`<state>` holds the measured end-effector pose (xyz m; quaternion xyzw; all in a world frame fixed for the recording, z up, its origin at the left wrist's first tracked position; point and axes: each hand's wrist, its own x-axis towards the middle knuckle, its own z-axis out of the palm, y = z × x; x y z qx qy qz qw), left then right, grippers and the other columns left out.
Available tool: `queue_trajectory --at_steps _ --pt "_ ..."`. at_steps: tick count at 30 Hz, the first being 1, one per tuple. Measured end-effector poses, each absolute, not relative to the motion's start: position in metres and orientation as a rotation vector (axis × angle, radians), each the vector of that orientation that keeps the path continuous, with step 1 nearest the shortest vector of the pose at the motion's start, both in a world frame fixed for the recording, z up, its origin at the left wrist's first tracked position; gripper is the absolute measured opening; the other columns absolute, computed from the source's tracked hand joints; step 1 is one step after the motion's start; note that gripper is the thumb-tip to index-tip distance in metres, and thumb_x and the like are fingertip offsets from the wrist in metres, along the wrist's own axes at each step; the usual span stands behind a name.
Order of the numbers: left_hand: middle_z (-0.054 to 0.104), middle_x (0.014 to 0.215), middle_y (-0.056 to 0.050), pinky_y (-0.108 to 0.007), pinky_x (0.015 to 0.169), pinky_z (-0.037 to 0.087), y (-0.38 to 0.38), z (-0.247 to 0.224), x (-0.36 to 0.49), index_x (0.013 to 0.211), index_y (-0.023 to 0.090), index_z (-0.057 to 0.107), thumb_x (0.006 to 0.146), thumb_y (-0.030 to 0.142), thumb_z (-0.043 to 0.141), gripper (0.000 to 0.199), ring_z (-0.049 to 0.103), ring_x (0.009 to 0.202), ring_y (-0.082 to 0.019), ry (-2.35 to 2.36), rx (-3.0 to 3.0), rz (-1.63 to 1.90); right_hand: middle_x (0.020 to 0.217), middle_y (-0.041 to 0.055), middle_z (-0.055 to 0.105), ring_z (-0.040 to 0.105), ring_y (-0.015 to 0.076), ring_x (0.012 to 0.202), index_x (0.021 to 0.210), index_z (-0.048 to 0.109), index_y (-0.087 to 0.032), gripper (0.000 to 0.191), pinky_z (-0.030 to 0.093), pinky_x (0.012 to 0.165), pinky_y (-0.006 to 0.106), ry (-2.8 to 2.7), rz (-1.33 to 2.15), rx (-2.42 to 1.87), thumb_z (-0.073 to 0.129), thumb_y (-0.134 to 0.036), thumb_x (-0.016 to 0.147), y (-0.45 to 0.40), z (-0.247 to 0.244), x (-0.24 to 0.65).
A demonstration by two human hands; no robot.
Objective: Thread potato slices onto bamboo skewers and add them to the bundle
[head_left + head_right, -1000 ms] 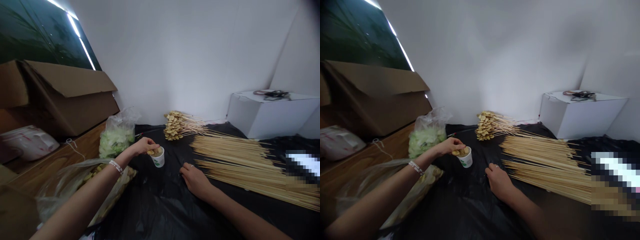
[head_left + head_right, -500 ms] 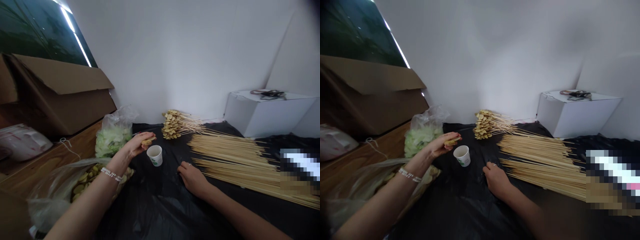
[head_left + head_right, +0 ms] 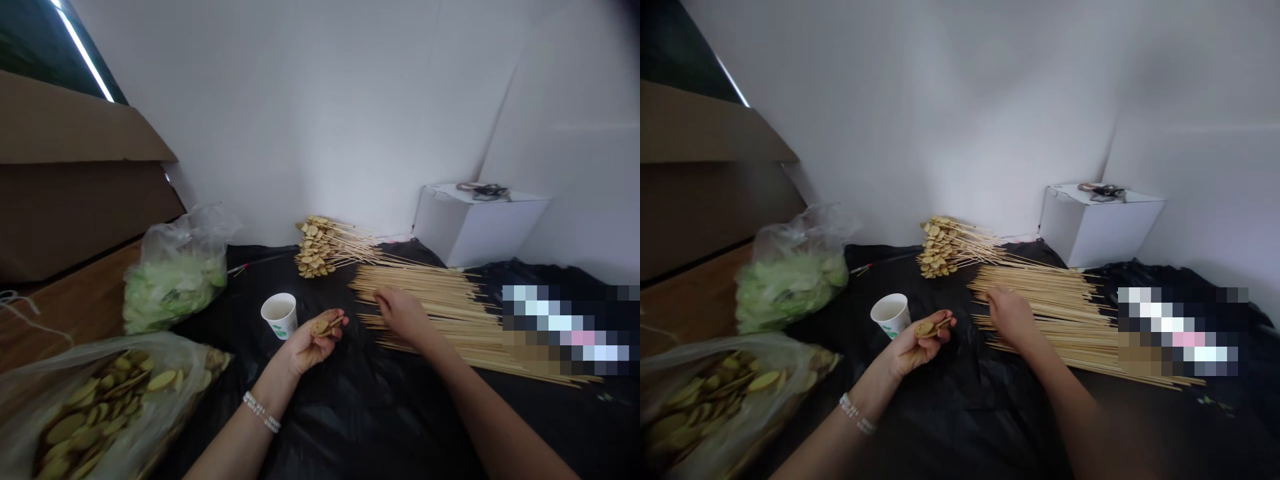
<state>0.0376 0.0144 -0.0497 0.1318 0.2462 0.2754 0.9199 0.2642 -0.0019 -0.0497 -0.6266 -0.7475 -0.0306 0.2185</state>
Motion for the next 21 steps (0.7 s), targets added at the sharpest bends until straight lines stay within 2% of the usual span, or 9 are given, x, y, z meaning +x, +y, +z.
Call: queue_trajectory --at_steps 6,10,15,21 --pt "0.059 0.084 -0.011 -0.006 0.031 0.032 0.009 -0.057 0.031 0.105 0.011 0.057 0.087 0.009 0.045 0.022 0.055 0.057 -0.008 0.533 0.262 0.634 0.084 0.0062 0.066 0.057 0.0169 0.082 0.083 0.067 -0.018 0.020 0.034 0.070 0.024 -2.122 0.085 -1.876 0.047 -0.017 0.081 0.009 -0.054 0.295" --pt "0.059 0.086 -0.011 -0.007 0.033 0.035 0.011 -0.054 0.029 0.099 0.011 0.058 0.091 0.015 0.040 0.020 0.055 0.058 -0.008 0.579 0.127 0.705 0.081 0.0038 0.067 0.056 0.0148 0.078 0.079 0.068 -0.019 0.019 0.033 0.068 0.023 -2.165 0.120 -1.862 0.049 -0.015 0.076 0.010 -0.055 0.297" --pt "0.060 0.088 -0.013 -0.009 0.034 0.038 0.013 -0.053 0.028 0.092 0.010 0.058 0.092 0.027 0.042 0.024 0.056 0.060 -0.010 0.609 0.050 0.732 0.080 0.0045 0.066 0.055 0.0155 0.077 0.078 0.067 -0.018 0.019 0.032 0.067 0.023 -2.152 0.093 -1.900 0.049 -0.012 0.074 0.014 -0.062 0.299" --pt "0.059 0.087 -0.013 -0.012 0.036 0.042 0.012 -0.054 0.028 0.092 0.009 0.057 0.092 0.031 0.041 0.027 0.056 0.060 -0.010 0.583 0.039 0.699 0.082 0.0074 0.063 0.054 0.0168 0.079 0.075 0.064 -0.015 0.019 0.031 0.069 0.025 -2.148 -0.014 -1.928 0.046 -0.009 0.079 0.014 -0.076 0.293"
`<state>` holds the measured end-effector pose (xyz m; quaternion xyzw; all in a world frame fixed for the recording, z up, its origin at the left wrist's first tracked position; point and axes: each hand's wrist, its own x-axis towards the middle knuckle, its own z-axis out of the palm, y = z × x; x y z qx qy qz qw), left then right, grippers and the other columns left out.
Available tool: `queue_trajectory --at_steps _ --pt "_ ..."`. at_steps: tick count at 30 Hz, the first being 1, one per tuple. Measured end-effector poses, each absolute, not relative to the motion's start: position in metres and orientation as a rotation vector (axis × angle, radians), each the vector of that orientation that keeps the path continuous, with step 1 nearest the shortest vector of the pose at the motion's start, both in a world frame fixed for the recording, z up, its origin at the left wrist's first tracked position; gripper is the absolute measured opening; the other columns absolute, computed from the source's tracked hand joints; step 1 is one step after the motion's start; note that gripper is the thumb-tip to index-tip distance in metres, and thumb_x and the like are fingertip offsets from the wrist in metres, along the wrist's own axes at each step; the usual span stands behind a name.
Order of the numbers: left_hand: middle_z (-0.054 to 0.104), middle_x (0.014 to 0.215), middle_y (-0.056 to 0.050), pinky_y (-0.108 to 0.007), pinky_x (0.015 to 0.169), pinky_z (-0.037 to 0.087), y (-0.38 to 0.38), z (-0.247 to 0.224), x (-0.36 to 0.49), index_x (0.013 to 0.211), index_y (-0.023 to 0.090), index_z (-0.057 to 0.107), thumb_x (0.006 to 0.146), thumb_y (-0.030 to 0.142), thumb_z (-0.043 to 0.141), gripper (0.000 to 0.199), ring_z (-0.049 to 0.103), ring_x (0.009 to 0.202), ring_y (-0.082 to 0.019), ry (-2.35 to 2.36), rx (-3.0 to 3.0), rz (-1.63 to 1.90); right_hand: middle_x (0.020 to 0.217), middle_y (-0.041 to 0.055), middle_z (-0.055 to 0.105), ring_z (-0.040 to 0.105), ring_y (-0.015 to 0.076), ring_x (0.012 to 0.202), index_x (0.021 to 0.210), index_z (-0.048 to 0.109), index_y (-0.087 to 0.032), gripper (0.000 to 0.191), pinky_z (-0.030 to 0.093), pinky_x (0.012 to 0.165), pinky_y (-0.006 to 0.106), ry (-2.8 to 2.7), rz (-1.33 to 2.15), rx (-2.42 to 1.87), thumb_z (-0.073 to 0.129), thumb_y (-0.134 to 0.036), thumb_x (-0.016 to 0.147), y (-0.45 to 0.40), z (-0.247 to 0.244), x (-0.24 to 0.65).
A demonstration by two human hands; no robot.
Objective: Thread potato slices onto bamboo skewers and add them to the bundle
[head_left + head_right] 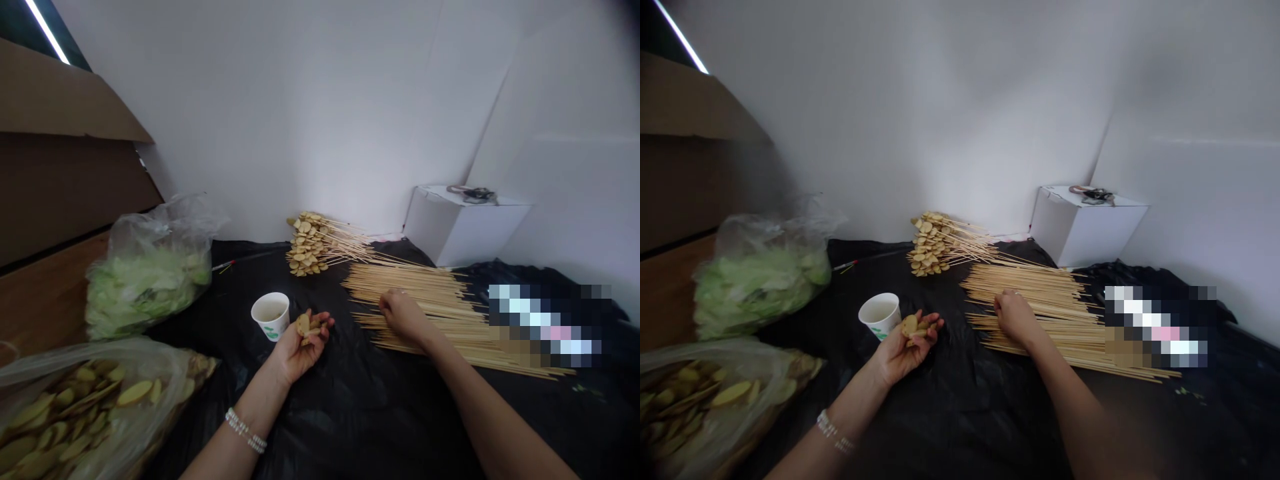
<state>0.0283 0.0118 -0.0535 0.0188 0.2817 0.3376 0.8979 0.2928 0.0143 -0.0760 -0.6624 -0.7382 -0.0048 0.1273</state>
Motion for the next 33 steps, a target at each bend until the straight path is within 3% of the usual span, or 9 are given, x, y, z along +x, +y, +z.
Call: queue_trajectory --at_steps 6,11,18,21,24,33 --pt "0.058 0.093 -0.014 -0.017 0.044 0.049 0.009 -0.054 0.029 0.098 0.010 0.056 0.092 0.036 0.038 0.031 0.059 0.068 -0.013 0.582 -0.004 0.708 0.086 0.0071 0.061 0.052 0.0189 0.082 0.089 0.058 -0.016 0.017 0.030 0.072 0.028 -2.203 -0.165 -1.804 0.042 -0.010 0.086 0.009 -0.073 0.270" --pt "0.059 0.092 -0.015 -0.022 0.052 0.053 0.009 -0.051 0.029 0.100 0.010 0.056 0.092 0.036 0.037 0.033 0.062 0.076 -0.017 0.612 0.034 0.715 0.079 0.0044 0.060 0.053 0.0168 0.073 0.093 0.057 -0.017 0.022 0.032 0.065 0.027 -2.196 -0.373 -1.479 0.036 -0.009 0.089 -0.006 -0.068 0.239" --pt "0.063 0.085 -0.015 -0.031 0.065 0.055 0.006 -0.055 0.034 0.085 0.009 0.060 0.092 0.041 0.035 0.042 0.063 0.080 -0.020 0.595 0.113 0.700 0.082 0.0042 0.061 0.055 0.0141 0.068 0.116 0.055 -0.016 0.030 0.035 0.058 0.025 -2.259 -0.417 -1.212 0.040 -0.013 0.090 -0.030 -0.067 0.213" --pt "0.061 0.071 -0.010 -0.023 0.052 0.052 0.004 -0.056 0.036 0.074 0.011 0.058 0.090 0.042 0.041 0.038 0.062 0.066 -0.016 0.613 0.125 0.666 0.081 0.0045 0.061 0.056 0.0139 0.070 0.119 0.055 -0.018 0.032 0.037 0.059 0.024 -2.264 -0.337 -1.153 0.039 -0.015 0.091 -0.033 -0.066 0.206" --pt "0.056 0.061 -0.005 -0.013 0.038 0.041 0.004 -0.055 0.036 0.071 0.013 0.055 0.088 0.041 0.048 0.034 0.056 0.052 -0.010 0.627 0.126 0.634 0.081 0.0038 0.062 0.057 0.0130 0.070 0.121 0.055 -0.021 0.033 0.038 0.059 0.023 -2.251 -0.273 -1.135 0.039 -0.016 0.092 -0.034 -0.066 0.202" --pt "0.056 0.057 -0.003 -0.012 0.030 0.030 -0.001 -0.059 0.042 0.074 0.014 0.056 0.086 0.055 0.041 0.045 0.052 0.042 -0.010 0.763 0.382 0.616 0.079 0.0042 0.064 0.058 0.0129 0.068 0.113 0.059 -0.018 0.026 0.040 0.062 0.023 -2.195 -0.214 -1.122 0.041 -0.024 0.095 -0.039 -0.066 0.200"
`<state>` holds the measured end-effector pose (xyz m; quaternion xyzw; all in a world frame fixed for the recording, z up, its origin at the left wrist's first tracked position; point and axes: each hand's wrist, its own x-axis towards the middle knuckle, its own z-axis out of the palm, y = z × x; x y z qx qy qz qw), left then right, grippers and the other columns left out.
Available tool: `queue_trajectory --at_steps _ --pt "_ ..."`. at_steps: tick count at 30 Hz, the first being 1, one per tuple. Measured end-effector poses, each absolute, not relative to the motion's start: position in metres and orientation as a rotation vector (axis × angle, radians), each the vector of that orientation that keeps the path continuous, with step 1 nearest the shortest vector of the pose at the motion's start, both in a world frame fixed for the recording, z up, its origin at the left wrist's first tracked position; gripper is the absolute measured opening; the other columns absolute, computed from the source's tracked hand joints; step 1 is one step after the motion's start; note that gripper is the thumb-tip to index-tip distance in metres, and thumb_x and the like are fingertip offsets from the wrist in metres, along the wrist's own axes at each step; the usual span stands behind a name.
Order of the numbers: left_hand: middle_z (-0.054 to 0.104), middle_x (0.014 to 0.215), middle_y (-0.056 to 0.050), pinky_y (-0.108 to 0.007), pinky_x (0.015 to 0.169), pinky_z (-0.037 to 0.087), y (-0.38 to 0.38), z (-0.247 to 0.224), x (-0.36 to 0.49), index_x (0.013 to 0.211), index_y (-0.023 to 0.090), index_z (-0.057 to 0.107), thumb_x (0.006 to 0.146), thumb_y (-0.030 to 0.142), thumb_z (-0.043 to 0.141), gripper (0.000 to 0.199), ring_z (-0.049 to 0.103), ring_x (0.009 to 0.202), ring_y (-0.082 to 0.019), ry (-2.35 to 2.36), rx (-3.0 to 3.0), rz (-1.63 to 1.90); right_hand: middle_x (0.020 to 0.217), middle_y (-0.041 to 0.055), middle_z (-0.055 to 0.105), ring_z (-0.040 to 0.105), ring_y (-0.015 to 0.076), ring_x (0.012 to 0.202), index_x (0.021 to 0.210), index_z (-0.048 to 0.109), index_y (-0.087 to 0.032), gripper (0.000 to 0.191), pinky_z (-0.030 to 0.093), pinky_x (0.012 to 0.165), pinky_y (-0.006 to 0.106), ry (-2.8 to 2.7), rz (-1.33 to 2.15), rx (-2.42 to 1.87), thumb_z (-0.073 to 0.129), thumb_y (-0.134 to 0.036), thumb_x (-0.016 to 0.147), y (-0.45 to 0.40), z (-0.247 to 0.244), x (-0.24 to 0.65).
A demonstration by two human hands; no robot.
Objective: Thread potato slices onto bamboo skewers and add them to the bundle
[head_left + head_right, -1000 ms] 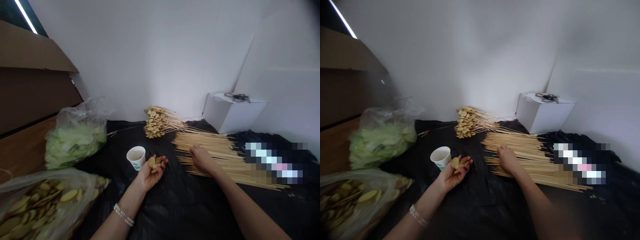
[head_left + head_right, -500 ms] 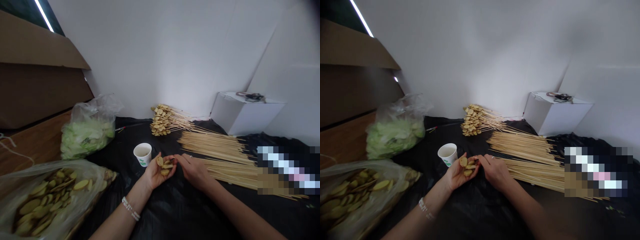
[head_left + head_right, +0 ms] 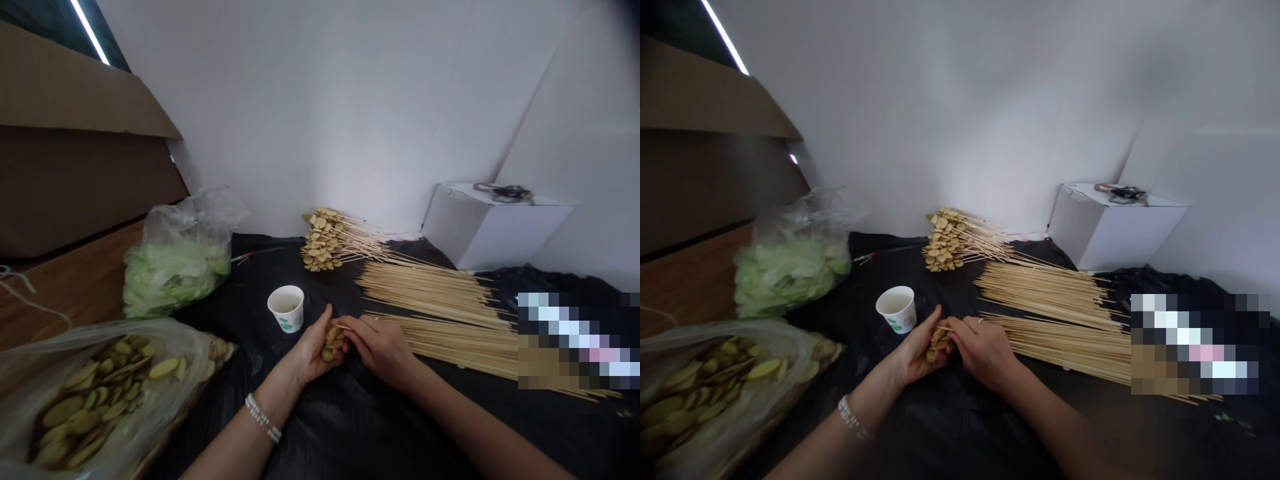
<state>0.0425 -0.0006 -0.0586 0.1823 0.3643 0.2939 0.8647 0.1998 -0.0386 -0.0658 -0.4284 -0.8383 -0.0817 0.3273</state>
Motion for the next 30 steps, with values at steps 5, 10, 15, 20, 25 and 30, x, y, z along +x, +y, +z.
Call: queue_trajectory --at_steps 5,10,15,20,25,30 --pt "0.054 0.052 -0.002 -0.014 0.032 0.032 -0.002 -0.064 0.044 0.076 0.013 0.059 0.081 0.062 0.042 0.052 0.053 0.042 -0.011 0.823 0.533 0.598 0.094 0.0057 0.068 0.060 0.0125 0.072 0.115 0.057 -0.018 0.028 0.041 0.061 0.022 -2.288 -0.184 -1.057 0.043 -0.017 0.091 -0.042 -0.065 0.195" --pt "0.058 0.057 -0.003 -0.016 0.036 0.038 0.001 -0.063 0.041 0.087 0.012 0.060 0.084 0.060 0.039 0.053 0.056 0.046 -0.012 0.735 0.476 0.603 0.092 0.0065 0.069 0.062 0.0148 0.075 0.108 0.060 -0.018 0.024 0.042 0.064 0.023 -2.299 -0.184 -1.126 0.046 -0.018 0.089 -0.041 -0.069 0.197" --pt "0.064 0.073 -0.010 -0.024 0.056 0.053 0.005 -0.060 0.036 0.088 0.011 0.060 0.091 0.049 0.035 0.046 0.063 0.064 -0.015 0.672 0.266 0.688 0.081 0.0054 0.067 0.061 0.0144 0.071 0.111 0.059 -0.017 0.027 0.041 0.062 0.024 -2.213 -0.235 -1.202 0.041 -0.017 0.091 -0.036 -0.068 0.203" --pt "0.066 0.090 -0.015 -0.034 0.067 0.053 0.007 -0.061 0.033 0.107 0.008 0.057 0.091 0.047 0.034 0.047 0.065 0.079 -0.022 0.594 0.226 0.783 0.079 0.0057 0.065 0.059 0.0142 0.068 0.105 0.061 -0.015 0.023 0.039 0.060 0.025 -2.193 -0.359 -1.110 0.044 -0.025 0.092 -0.041 -0.067 0.200" --pt "0.064 0.103 -0.020 -0.039 0.079 0.049 0.004 -0.062 0.035 0.111 0.008 0.057 0.088 0.051 0.038 0.053 0.063 0.095 -0.028 0.511 0.226 0.766 0.076 0.0037 0.062 0.054 0.0138 0.064 0.101 0.061 -0.017 0.020 0.035 0.055 0.026 -2.357 -0.456 -0.927 0.044 -0.019 0.091 -0.045 -0.073 0.190" --pt "0.065 0.102 -0.018 -0.038 0.080 0.049 0.004 -0.062 0.037 0.114 0.008 0.056 0.089 0.050 0.038 0.052 0.062 0.097 -0.028 0.514 0.220 0.766 0.071 0.0028 0.059 0.052 0.0132 0.062 0.100 0.061 -0.015 0.023 0.033 0.052 0.028 -2.329 -0.532 -0.888 0.041 -0.012 0.089 -0.045 -0.076 0.189"
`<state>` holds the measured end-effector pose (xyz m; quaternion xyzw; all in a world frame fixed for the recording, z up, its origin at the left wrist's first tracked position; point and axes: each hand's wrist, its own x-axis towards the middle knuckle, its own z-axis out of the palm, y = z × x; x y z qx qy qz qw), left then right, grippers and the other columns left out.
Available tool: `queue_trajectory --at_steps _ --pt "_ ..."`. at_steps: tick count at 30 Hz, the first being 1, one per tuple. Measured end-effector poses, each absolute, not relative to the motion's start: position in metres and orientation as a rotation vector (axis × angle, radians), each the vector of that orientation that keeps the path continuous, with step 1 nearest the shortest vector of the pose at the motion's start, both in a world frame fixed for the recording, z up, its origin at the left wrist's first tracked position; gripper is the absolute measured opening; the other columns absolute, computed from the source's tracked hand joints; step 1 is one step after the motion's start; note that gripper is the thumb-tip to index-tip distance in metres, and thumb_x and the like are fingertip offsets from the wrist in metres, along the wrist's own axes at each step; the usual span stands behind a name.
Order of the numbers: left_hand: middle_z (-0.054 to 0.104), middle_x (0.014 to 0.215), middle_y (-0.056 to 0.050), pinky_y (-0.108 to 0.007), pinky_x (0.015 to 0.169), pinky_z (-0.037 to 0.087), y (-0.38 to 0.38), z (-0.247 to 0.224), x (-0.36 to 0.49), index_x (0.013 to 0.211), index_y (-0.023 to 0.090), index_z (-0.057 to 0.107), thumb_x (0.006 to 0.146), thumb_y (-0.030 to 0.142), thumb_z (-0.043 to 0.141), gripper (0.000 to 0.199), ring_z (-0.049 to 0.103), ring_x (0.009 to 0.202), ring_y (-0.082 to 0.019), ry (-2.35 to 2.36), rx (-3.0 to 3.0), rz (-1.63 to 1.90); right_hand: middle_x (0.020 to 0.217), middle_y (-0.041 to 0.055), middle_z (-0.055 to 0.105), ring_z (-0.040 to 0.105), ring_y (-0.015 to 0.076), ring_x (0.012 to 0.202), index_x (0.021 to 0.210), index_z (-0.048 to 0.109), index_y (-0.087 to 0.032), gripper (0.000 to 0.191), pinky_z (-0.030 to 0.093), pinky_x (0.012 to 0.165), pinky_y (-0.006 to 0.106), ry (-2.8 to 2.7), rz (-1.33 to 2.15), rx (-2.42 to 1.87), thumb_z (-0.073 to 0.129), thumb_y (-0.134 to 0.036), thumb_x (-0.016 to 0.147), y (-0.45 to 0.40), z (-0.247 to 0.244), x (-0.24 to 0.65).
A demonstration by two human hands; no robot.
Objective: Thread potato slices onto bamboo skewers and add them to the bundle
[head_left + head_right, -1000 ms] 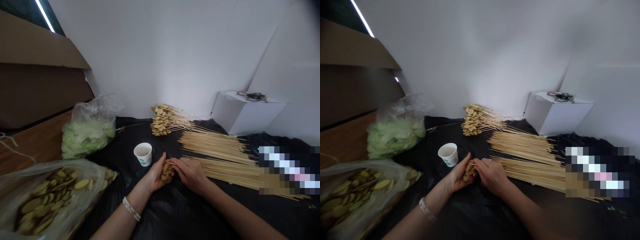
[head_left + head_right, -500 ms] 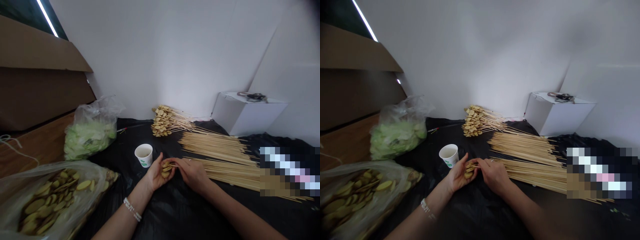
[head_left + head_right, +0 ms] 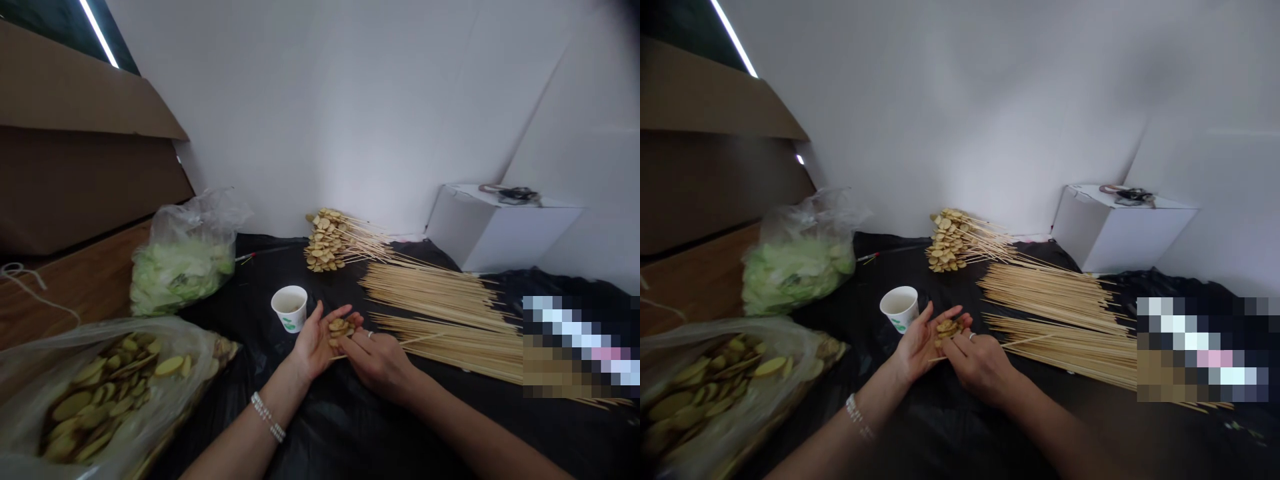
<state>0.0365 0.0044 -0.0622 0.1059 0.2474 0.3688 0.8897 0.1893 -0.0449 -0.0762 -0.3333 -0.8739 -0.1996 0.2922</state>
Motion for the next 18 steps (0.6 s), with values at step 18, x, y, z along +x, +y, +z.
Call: queue_trajectory --at_steps 18 --pt "0.063 0.065 -0.001 -0.012 0.047 0.046 -0.002 -0.057 0.037 0.086 0.012 0.066 0.079 0.015 0.064 0.008 0.061 0.055 -0.007 0.686 0.458 0.798 0.067 0.0018 0.059 0.051 0.0139 0.060 0.122 0.053 -0.015 0.031 0.029 0.053 0.031 -2.161 -0.800 -1.083 0.047 -0.022 0.092 -0.042 -0.062 0.203"
